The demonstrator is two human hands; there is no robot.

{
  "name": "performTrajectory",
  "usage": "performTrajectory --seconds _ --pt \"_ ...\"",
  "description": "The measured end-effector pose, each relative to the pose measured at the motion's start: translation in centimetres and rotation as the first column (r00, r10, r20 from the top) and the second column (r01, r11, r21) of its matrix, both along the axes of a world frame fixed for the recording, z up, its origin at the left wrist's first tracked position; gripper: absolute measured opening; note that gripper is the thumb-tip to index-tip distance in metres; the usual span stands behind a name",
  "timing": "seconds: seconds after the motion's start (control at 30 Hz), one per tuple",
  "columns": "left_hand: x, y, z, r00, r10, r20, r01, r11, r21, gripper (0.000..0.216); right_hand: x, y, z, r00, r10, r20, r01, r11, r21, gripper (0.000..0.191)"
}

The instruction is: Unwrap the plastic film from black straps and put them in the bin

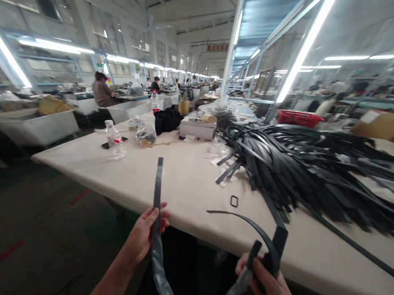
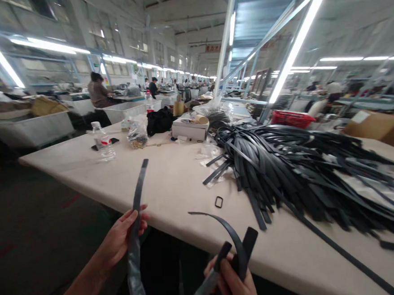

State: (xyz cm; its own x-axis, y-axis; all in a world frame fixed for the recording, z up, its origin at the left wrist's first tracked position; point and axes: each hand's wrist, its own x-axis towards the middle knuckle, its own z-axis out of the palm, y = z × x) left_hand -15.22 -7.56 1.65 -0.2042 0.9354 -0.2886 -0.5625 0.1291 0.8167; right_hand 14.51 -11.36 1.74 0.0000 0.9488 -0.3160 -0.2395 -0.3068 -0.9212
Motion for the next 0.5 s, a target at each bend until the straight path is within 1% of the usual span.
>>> performTrajectory --seconds 0.03,0.07,0.1,0.13,0.2,0.27,0.37,0.43,0.47,0.5 --pt "1.1 -0.2 -0.2 0.990 -0.135 -0.042 0.136 0.991 0.019 0.027 0.4 0.3 0.4 0.998 -0.059 -0.002 0.059 0.998 0.013 0.039" --pt "2.2 -0.5 -0.5 0.959 -0.270 -0.085 0.273 0.961 0.034 0.031 0.8 0.7 0.8 0.994 -0.107 -0.009 0.108 0.993 0.040 0.038" --pt "3.2 -0.7 -0.8 0.908 -0.399 -0.127 0.407 0.913 0.040 0.035 1.2 1.1 1.1 0.990 -0.139 -0.024 0.140 0.988 0.066 0.039" --pt "4.2 -1.0 -1.0 0.843 -0.512 -0.166 0.524 0.851 0.035 0.037 1.6 1.5 1.2 0.987 -0.156 -0.048 0.159 0.984 0.085 0.040" --pt "6.1 -1.5 -1.3 0.696 -0.686 -0.212 0.703 0.711 0.005 0.040 2.4 2.3 1.2 0.978 -0.174 -0.114 0.187 0.976 0.115 0.045" --pt "7.8 -2.0 -1.4 0.569 -0.787 -0.239 0.804 0.593 -0.037 0.043 3.3 2.9 0.9 0.969 -0.186 -0.165 0.209 0.968 0.136 0.045" --pt "9.7 -2.7 -1.5 0.408 -0.866 -0.289 0.882 0.455 -0.119 0.046 5.0 3.3 0.7 0.950 -0.242 -0.194 0.277 0.945 0.176 0.038" --pt "10.4 -2.8 -1.8 0.323 -0.888 -0.328 0.904 0.392 -0.172 0.047 6.1 3.2 0.8 0.937 -0.287 -0.200 0.326 0.923 0.205 0.033" --pt "10.6 -2.7 -1.9 0.288 -0.891 -0.350 0.908 0.371 -0.196 0.048 6.6 3.0 0.8 0.932 -0.306 -0.196 0.345 0.913 0.218 0.031" --pt "10.8 -2.4 -2.0 0.267 -0.883 -0.385 0.904 0.368 -0.217 0.048 7.0 2.8 0.9 0.928 -0.321 -0.188 0.360 0.904 0.231 0.031"
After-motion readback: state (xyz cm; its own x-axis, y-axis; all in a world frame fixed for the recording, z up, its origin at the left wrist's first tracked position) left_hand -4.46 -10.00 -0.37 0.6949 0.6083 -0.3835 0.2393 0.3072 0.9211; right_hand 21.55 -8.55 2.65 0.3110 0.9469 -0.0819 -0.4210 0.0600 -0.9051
